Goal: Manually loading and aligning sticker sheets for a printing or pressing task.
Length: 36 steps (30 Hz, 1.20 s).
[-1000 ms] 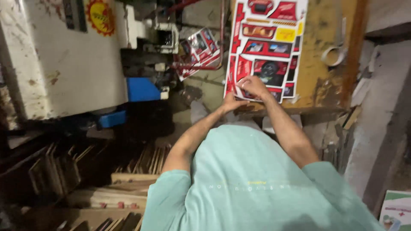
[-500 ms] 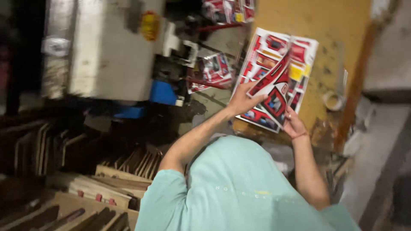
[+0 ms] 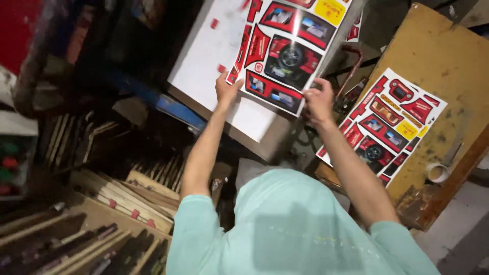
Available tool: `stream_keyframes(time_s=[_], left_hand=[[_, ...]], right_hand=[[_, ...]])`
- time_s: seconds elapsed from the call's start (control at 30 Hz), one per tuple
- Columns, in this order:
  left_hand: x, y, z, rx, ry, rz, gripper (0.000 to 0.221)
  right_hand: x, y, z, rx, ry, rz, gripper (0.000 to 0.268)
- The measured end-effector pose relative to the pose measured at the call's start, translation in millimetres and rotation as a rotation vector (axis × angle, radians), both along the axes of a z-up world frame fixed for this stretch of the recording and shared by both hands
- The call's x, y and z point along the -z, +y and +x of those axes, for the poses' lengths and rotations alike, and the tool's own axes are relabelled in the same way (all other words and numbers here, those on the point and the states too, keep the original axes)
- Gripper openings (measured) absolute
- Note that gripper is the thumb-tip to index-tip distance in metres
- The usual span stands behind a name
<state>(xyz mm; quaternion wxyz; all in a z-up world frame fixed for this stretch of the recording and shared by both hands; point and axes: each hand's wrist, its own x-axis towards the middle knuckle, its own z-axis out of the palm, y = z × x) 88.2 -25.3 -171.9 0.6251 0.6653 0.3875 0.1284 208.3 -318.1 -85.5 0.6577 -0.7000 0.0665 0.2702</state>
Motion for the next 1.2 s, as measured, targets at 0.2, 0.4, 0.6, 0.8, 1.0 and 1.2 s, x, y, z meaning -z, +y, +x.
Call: stream_keyframes(time_s=[0.2,0.4,0.6,0.8,1.0,1.2], left_hand=[[59,47,60,-0.139,0.28,0.046,0.031],[71,66,63,-0.112,0.308,0.07,0.029],[169,140,20,-0.176,0.517,-0.082,0.011],[-117,67,-59,-0.064,-0.228,-0.19,0.036],[-179,-29,-89,0.017,-0.388,-0.248,0.03],[-89,-175,-55,0.419,-0.157,-0.259,0.032]], right_hand=[[160,46,32,0.168,-0.28,-0.409,0.035],[135,30,63,-0.093,-0.15,-0.3,0.039],[18,-17,38,-0.092,-0.525,-0.403,0.018],[72,-154,-39,-0.121,-0.305,-1.193,0.049],[139,-190,-95,-0.41,-0.114,-1.409,0.07],[162,-230,-85,-0.31,-0.09,-1.117,0.036]])
